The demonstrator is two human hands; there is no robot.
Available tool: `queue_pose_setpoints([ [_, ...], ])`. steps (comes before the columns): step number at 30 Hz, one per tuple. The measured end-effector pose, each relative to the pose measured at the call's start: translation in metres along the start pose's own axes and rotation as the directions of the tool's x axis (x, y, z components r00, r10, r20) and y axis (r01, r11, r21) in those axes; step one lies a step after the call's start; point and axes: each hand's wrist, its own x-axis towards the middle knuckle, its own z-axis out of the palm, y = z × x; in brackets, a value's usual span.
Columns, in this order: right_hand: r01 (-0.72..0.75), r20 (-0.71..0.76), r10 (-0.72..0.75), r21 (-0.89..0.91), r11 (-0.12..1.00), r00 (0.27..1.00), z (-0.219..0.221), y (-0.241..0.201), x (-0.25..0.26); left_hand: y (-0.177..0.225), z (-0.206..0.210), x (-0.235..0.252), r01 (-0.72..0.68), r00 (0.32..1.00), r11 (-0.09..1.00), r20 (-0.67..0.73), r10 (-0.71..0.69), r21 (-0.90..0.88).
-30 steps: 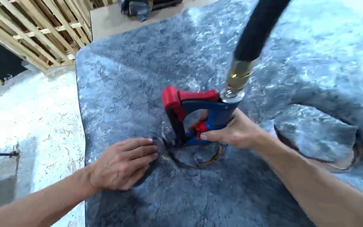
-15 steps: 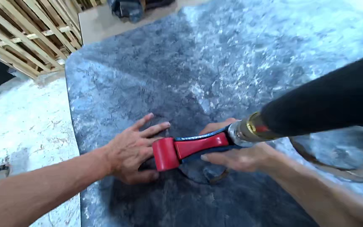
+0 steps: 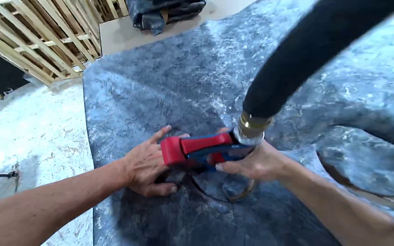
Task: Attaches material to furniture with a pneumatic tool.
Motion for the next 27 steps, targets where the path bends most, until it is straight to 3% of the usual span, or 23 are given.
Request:
queue_pose_setpoints([
  [2, 0.003, -0.044, -0.005, -0.04, 0.999, 0.999, 0.0, -0.003, -0.007, 0.002, 0.002, -0.002, -0.001, 1.0, 1.0, -0.007, 0.001, 0.002],
  [7, -0.023, -0.169, 0.023, -0.002, 1.0, 0.985, -0.004, 0.001, -0.025, 0.006, 0.001, -0.022, -0.151, 0.955, 0.982, -0.241, 0.175, 0.114],
  [11, -0.071, -0.241, 0.076, 0.027, 0.997, 0.968, -0.001, -0.001, -0.035, -0.007, -0.014, -0.008, -0.15, 0.989, 0.985, 0.007, 0.15, 0.081],
  [14, -0.059, -0.271, 0.052, -0.018, 0.998, 0.961, 0.007, -0.001, -0.043, -0.019, -0.022, 0.013, -0.207, 0.976, 0.973, 0.091, 0.198, 0.103],
  [18, -0.071, -0.332, 0.03, -0.111, 0.991, 0.943, 0.016, -0.009, -0.035, -0.041, -0.016, 0.022, -0.232, 0.973, 0.968, 0.007, 0.232, 0.095],
  [22, -0.033, -0.253, -0.009, -0.163, 0.986, 0.967, 0.015, -0.008, -0.022, -0.044, -0.01, 0.025, -0.201, 0.98, 0.98, -0.014, 0.201, 0.018],
  [27, -0.045, -0.261, 0.006, -0.145, 0.988, 0.965, 0.017, -0.001, -0.017, -0.042, 0.0, 0.022, -0.189, 0.98, 0.982, -0.065, 0.188, -0.003],
])
